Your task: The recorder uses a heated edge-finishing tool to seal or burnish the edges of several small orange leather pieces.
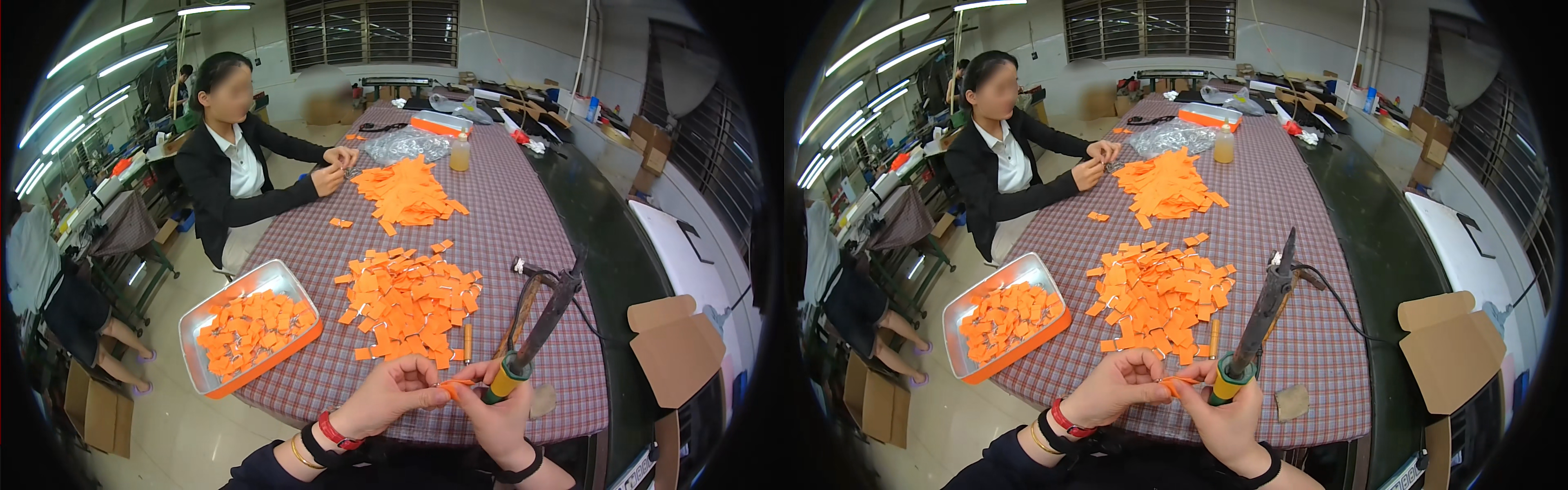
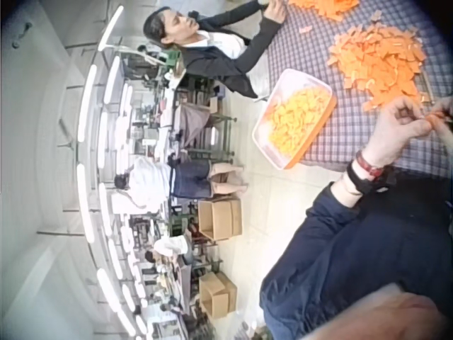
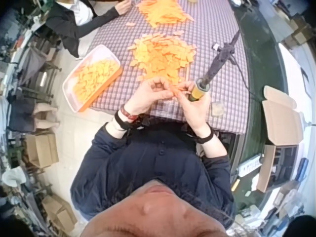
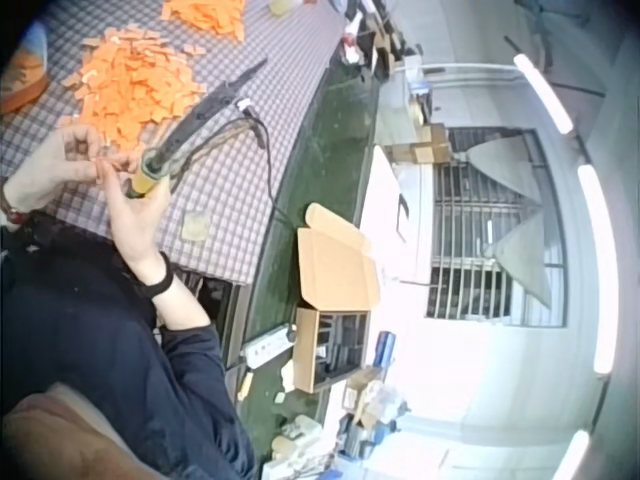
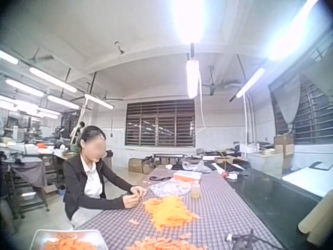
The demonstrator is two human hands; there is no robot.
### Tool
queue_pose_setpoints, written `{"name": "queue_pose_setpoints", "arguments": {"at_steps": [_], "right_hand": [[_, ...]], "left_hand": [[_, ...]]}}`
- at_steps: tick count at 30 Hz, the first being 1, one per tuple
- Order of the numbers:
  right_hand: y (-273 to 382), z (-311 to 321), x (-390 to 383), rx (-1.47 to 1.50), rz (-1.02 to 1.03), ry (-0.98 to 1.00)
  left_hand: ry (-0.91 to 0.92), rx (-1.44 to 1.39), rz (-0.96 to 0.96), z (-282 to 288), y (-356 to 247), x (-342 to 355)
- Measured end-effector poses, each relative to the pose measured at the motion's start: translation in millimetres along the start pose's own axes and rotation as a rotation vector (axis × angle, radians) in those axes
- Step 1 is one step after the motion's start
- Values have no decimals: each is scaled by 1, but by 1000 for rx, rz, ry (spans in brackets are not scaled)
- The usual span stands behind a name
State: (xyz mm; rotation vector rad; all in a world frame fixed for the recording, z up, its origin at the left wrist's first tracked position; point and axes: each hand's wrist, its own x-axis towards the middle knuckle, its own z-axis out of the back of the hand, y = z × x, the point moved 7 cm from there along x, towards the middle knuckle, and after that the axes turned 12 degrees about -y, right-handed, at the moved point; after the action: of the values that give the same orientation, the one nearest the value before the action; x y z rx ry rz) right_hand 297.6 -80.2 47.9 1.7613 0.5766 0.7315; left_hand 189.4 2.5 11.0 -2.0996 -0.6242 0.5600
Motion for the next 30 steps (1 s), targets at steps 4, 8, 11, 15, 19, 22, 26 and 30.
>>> {"name": "queue_pose_setpoints", "arguments": {"at_steps": [4,8,11,15,19,22,26,30], "right_hand": [[1,-5,1,140,-121,4],[-6,-3,1,130,-210,24],[-5,-1,0,136,-193,2],[-6,-2,0,153,-240,-6],[-4,-2,-1,160,-233,-13],[-2,-2,1,115,-183,7],[-1,-1,0,79,-176,20],[-3,-1,-1,164,-159,-1]], "left_hand": [[25,40,-11,0,-5,-4],[-26,124,-32,1,-4,-2],[-31,150,-15,1,-2,-2],[-55,294,-78,4,-8,-4],[-69,320,-141,4,-11,-5],[-87,289,-166,1,-14,-7],[-101,292,-158,2,-14,-9],[-115,243,-165,-4,-16,-10]]}}
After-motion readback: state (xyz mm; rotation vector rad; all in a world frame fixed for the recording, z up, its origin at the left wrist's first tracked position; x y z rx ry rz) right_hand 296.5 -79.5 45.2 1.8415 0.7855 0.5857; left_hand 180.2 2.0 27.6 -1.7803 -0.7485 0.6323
